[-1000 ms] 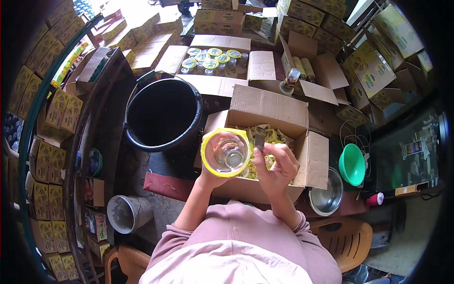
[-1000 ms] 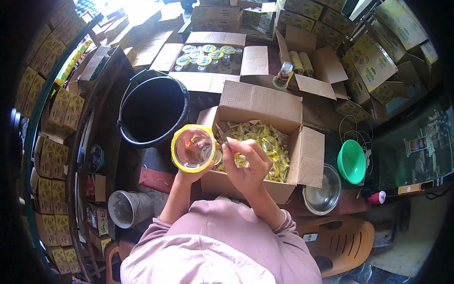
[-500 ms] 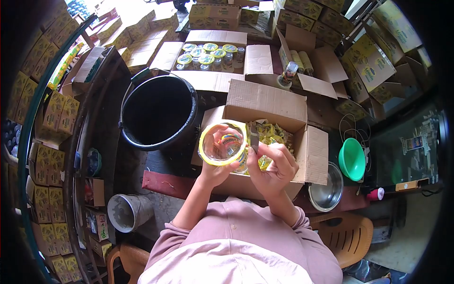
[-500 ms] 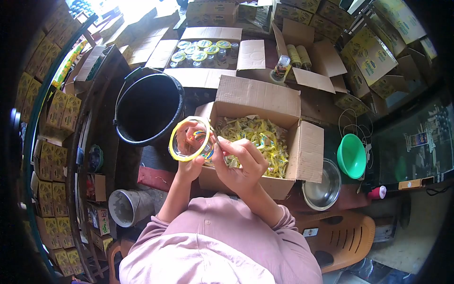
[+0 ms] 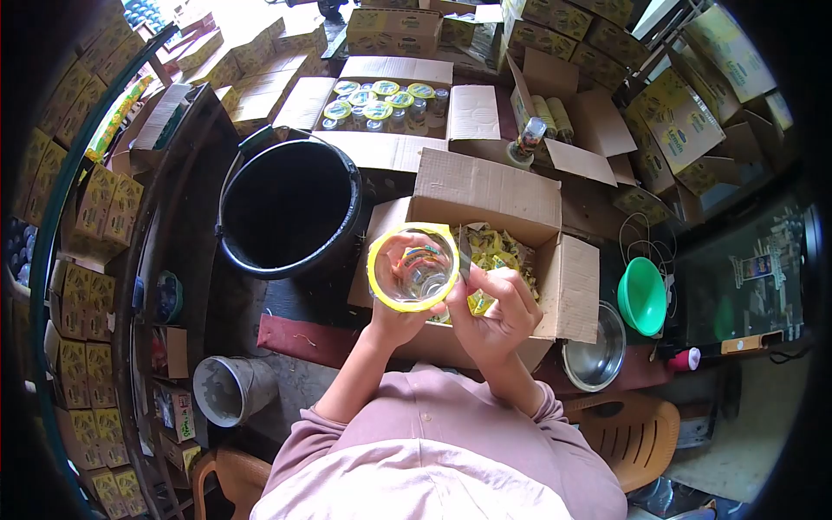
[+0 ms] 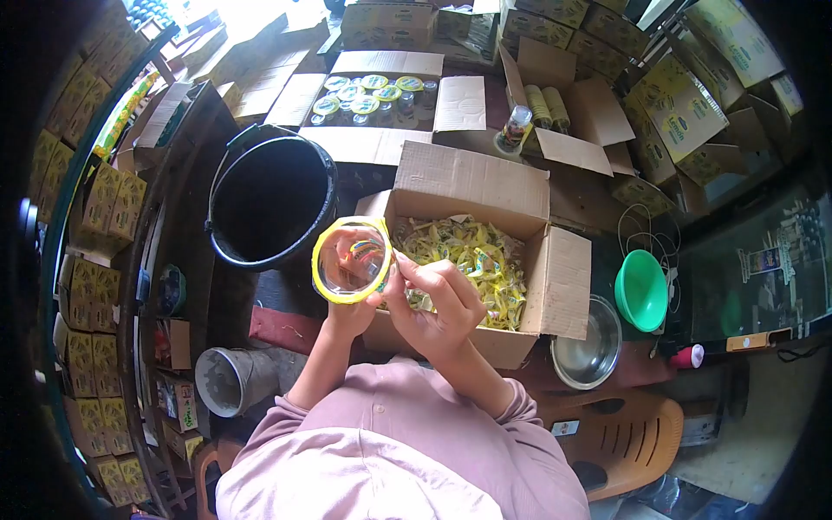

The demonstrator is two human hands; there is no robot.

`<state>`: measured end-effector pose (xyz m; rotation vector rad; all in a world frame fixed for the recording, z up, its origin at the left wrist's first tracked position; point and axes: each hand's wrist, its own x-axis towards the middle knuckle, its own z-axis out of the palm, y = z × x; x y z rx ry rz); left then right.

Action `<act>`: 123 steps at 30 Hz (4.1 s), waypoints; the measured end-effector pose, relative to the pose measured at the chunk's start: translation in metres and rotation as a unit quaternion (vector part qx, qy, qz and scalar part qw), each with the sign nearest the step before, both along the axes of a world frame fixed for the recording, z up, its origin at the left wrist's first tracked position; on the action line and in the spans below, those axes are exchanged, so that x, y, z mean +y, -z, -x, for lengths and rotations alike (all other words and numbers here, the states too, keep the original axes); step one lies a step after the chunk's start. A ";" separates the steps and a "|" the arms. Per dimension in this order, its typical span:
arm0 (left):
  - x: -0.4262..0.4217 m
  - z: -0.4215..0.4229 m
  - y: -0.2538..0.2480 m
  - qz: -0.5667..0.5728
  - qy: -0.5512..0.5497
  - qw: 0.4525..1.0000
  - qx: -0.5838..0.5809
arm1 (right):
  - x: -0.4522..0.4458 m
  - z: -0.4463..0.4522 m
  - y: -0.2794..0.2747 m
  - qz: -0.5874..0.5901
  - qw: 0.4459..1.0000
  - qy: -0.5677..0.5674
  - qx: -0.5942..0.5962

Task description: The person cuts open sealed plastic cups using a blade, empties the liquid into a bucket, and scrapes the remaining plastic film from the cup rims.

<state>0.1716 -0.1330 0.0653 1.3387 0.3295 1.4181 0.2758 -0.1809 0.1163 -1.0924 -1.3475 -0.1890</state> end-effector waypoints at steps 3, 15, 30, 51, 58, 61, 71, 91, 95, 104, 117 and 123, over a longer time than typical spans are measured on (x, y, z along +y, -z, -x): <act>0.001 0.003 0.002 -0.013 0.002 1.000 0.026 | 0.000 -0.001 0.001 0.002 1.000 0.005 -0.007; -0.001 0.008 0.003 0.021 0.041 0.999 0.012 | -0.001 -0.009 0.002 0.014 0.999 -0.025 0.031; -0.003 0.004 0.005 0.018 0.048 0.998 0.027 | -0.008 -0.014 0.001 0.010 0.999 -0.032 0.029; 0.000 0.006 0.009 -0.023 0.053 0.995 0.087 | -0.003 -0.017 0.006 0.012 1.000 -0.009 0.022; 0.003 0.012 0.009 -0.025 0.097 0.989 0.112 | -0.002 -0.028 0.006 0.046 0.997 -0.050 0.023; 0.007 0.012 0.014 -0.024 0.105 0.988 0.112 | -0.002 -0.030 0.006 0.056 0.997 -0.050 0.014; 0.006 0.001 0.012 0.081 0.149 0.985 0.011 | -0.008 -0.020 0.004 0.086 0.995 -0.011 0.057; 0.005 0.000 0.005 0.080 0.138 0.987 0.019 | -0.016 -0.011 0.006 0.039 0.998 0.042 0.005; 0.005 -0.002 0.006 0.057 0.126 0.990 0.034 | -0.015 -0.011 0.006 0.034 0.998 0.051 -0.002; 0.003 0.000 0.009 0.032 0.089 0.991 0.094 | -0.012 -0.012 0.007 0.029 0.997 0.075 -0.021; 0.006 0.009 0.010 0.028 0.129 0.984 0.121 | -0.012 -0.020 0.003 0.050 0.997 0.054 -0.023; 0.006 0.011 0.011 0.012 0.117 0.983 0.138 | -0.012 -0.022 0.002 0.067 0.995 0.055 -0.049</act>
